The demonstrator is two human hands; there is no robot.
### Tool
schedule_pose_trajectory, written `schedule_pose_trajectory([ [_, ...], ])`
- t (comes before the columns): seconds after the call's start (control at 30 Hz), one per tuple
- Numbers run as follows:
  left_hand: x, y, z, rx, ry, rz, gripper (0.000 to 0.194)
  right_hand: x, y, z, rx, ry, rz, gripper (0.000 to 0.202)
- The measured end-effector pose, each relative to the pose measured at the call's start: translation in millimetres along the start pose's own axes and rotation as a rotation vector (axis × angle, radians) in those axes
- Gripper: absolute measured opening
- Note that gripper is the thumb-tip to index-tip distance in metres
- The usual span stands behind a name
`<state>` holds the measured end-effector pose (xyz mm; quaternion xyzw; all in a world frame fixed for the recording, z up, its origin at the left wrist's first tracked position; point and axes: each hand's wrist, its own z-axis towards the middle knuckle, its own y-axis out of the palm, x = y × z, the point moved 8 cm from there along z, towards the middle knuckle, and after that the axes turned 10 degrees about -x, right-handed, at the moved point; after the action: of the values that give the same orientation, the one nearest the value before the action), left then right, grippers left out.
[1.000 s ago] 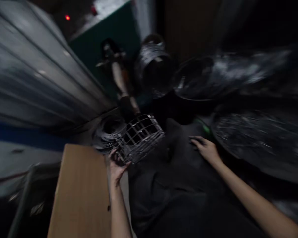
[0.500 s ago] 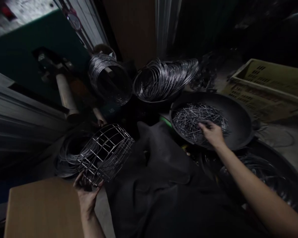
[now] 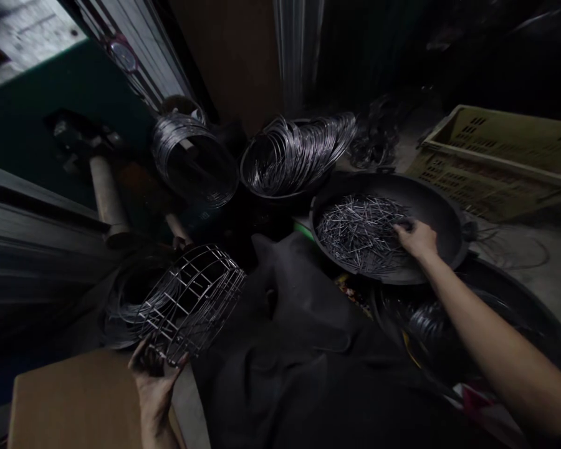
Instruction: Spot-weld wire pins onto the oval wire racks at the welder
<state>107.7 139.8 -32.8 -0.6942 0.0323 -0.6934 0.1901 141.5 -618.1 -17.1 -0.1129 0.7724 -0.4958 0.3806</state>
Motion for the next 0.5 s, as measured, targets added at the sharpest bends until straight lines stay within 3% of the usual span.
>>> schedule_pose_trajectory([
  [0.27,0.3,-6.8,-1.7,0.024,-0.078,0.023,0.093,-12.1,-20.0,75.8,0.012,0.010,-0.043,0.025],
  [0.5,27.4,-0.3,-1.7,-0.026,-0.022,0.253,0.095,-32.8,1.8,153.3,-0.098,-0.047,-0.123,0.024],
])
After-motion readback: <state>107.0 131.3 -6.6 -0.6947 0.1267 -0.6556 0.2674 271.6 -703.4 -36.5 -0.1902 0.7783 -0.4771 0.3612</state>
